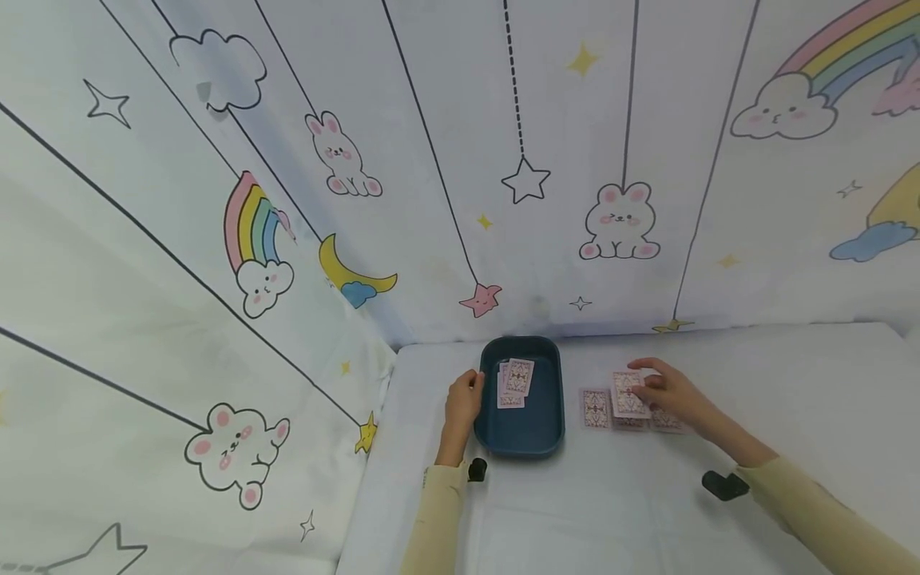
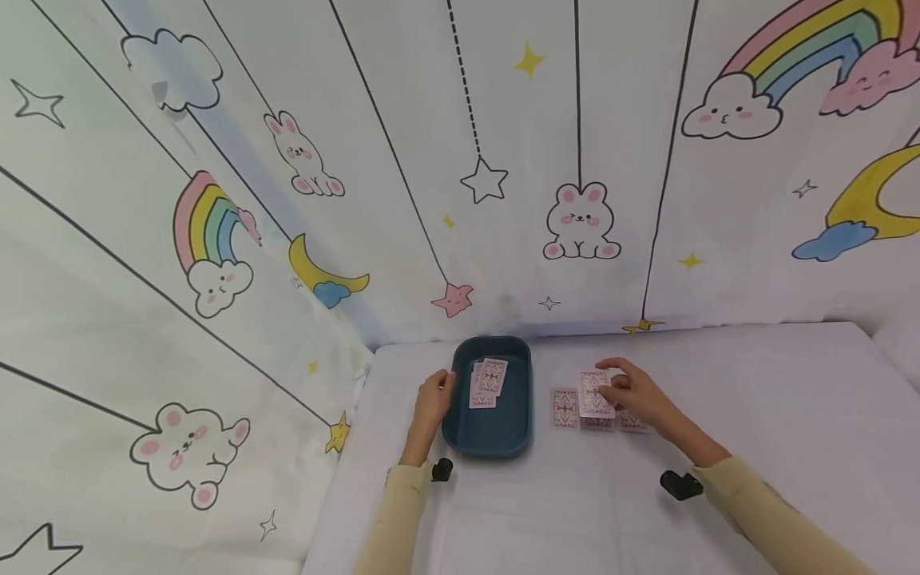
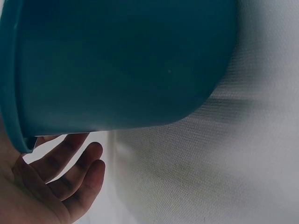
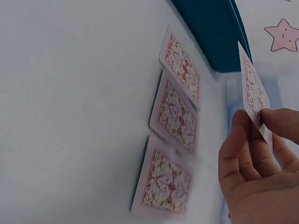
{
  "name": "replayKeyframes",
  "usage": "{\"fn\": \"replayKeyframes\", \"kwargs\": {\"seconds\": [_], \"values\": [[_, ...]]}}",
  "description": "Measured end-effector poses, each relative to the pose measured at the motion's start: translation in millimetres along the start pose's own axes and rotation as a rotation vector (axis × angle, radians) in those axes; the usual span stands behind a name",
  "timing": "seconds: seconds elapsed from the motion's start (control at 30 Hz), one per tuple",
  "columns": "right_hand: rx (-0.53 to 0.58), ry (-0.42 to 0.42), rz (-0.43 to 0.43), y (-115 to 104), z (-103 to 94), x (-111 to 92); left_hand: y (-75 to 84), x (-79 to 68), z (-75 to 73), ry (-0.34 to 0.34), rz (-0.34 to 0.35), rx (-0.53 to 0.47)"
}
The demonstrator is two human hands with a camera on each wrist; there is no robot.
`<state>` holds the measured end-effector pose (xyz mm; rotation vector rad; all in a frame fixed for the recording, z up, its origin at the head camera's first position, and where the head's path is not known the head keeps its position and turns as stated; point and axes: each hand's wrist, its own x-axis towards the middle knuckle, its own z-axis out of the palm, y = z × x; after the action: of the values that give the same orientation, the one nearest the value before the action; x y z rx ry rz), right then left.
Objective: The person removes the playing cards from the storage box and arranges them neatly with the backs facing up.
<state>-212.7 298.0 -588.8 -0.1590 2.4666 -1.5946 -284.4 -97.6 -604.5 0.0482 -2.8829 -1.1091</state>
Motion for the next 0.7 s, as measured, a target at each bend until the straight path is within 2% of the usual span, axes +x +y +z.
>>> {"fn": "replayKeyframes", "kwargs": {"seconds": [0.37,0.7], "values": [[-0.018,0.035,-0.026,9.6,-17.0,-17.1,0.6,-2.1,-3.3,-0.023,-0.004,0.001],[-0.074,0.064,0.037,34.0,-36.5,-32.0,1.3,-1.4,-2.2,-0.035,-0.014,0.010]]}}
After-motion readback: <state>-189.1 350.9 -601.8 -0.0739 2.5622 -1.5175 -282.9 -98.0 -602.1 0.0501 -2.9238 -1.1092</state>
